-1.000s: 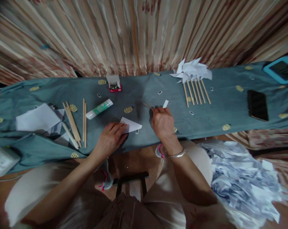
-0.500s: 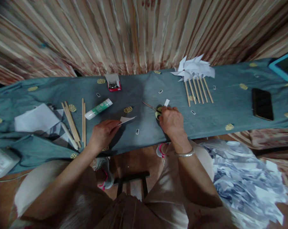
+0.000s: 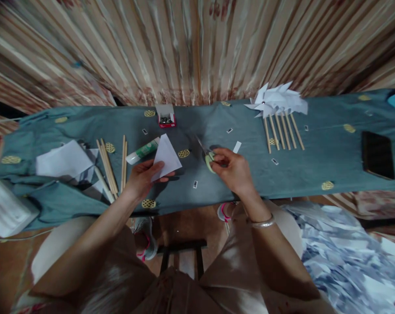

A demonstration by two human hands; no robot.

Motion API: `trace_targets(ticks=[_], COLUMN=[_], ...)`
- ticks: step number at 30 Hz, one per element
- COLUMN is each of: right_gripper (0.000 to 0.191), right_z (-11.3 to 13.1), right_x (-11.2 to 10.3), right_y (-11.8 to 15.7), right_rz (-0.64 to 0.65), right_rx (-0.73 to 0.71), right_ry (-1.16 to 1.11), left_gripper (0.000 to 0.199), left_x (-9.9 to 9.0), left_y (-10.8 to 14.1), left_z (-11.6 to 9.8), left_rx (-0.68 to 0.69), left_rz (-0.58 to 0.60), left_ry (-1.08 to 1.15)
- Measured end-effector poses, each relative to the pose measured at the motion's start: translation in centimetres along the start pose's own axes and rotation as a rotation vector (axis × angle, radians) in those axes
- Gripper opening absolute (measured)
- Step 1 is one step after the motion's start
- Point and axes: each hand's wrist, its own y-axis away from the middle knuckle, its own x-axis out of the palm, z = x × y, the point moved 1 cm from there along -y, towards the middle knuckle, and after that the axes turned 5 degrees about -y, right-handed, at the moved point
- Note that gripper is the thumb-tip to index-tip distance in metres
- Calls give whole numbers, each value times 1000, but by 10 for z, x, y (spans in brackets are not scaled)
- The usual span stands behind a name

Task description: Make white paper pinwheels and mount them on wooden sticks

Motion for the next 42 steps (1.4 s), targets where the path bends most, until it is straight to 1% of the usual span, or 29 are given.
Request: trace_targets(ticks=[2, 3, 5, 7, 9, 12, 15, 17, 19, 21, 24, 29, 35, 42], right_gripper=[46, 49, 51, 51, 53, 53, 49, 46, 44, 44, 42, 36, 36, 38], right_z=[-2, -2, -1, 3, 6, 12, 15, 15, 15, 14, 13, 13, 12, 12], right_x=[10, 16, 26, 35, 39, 39, 35, 33, 33, 33, 34, 35, 36, 35], right_y=[1, 3, 8, 15, 21, 27, 29, 29, 28, 28, 28, 28, 28, 28], right_rz=[124, 187, 291, 348, 382, 416, 521, 613, 661, 670, 651, 639, 633, 629], right_rx=[139, 203, 306, 372, 391, 316, 257, 249, 242, 243, 240, 195, 243, 277], right_ry=[-355, -484, -655, -742, -755, -679, -566, -514, -491, -482, -491, -493, -534, -518], left_gripper=[20, 17, 13, 11, 12, 13, 14, 14, 13, 13, 14, 17, 16, 13], left_x=[0, 0, -1, -3, -4, -6, -5, -3, -1, 2, 4, 5, 4, 4], left_y=[0, -1, -2, -3, -5, -5, -4, -3, -2, -1, 0, 0, -1, 0], left_z=[-3, -4, -6, -8, -9, -10, -11, -10, -10, -9, -7, -3, 0, 0], left_rx=[-34, -45, -62, -77, -81, -71, -79, -101, -127, -149, -162, -178, -161, -161], left_rz=[-1, -1, -8, -26, -44, -49, -39, -27, -14, -2, 23, 47, 43, 44], left_ry=[41, 60, 101, 147, 188, 213, 210, 205, 206, 209, 206, 193, 175, 172])
